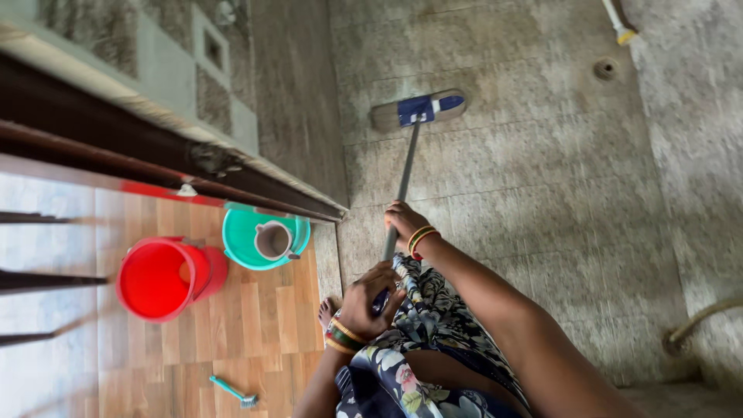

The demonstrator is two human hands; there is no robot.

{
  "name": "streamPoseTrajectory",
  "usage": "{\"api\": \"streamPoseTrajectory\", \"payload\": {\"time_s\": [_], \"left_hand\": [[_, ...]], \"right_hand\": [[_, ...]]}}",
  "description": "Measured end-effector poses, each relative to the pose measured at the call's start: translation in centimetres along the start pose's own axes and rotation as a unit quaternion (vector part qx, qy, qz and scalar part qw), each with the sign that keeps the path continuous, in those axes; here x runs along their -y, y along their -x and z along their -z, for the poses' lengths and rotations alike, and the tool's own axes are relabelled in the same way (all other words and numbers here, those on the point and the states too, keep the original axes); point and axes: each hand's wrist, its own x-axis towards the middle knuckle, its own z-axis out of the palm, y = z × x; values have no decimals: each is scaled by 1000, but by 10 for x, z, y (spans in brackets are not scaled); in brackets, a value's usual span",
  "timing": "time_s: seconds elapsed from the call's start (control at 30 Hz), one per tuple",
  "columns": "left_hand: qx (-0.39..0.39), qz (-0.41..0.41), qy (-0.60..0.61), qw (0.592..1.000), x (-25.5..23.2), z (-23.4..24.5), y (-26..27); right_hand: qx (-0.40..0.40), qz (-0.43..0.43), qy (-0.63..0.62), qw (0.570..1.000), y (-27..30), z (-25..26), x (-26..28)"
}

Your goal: The person mops a tiled floor using a flat mop, moving the mop head back and forth across the tiles while holding a bucket of water.

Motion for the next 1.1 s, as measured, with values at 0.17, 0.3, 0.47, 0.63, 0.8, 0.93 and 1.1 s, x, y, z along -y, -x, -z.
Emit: {"api": "streamPoseTrajectory", "payload": {"time_s": [0.17, 0.3, 0.47, 0.63, 0.8, 0.93, 1.1], "left_hand": [[46, -9, 7, 999, -71, 57, -8], [59, -22, 17, 998, -113, 87, -7], [69, -66, 44, 995, -123, 71, -5], [87, -84, 34, 992, -125, 69, -15], [84, -80, 25, 993, -117, 64, -27], [81, -75, -3, 994, -78, 38, -29], [76, -72, -55, 993, 0, 14, -35]], "right_hand": [[54, -99, -76, 991, 15, 74, 85], [41, -60, -108, 991, 38, 89, 129], [-113, -70, -85, 987, 66, 96, 147], [-190, -10, -85, 978, 61, 94, 133], [-164, 2, -67, 984, 47, 75, 99], [-166, -1, -46, 985, 38, 63, 63], [-102, -87, -74, 988, 6, 37, 11]]}}
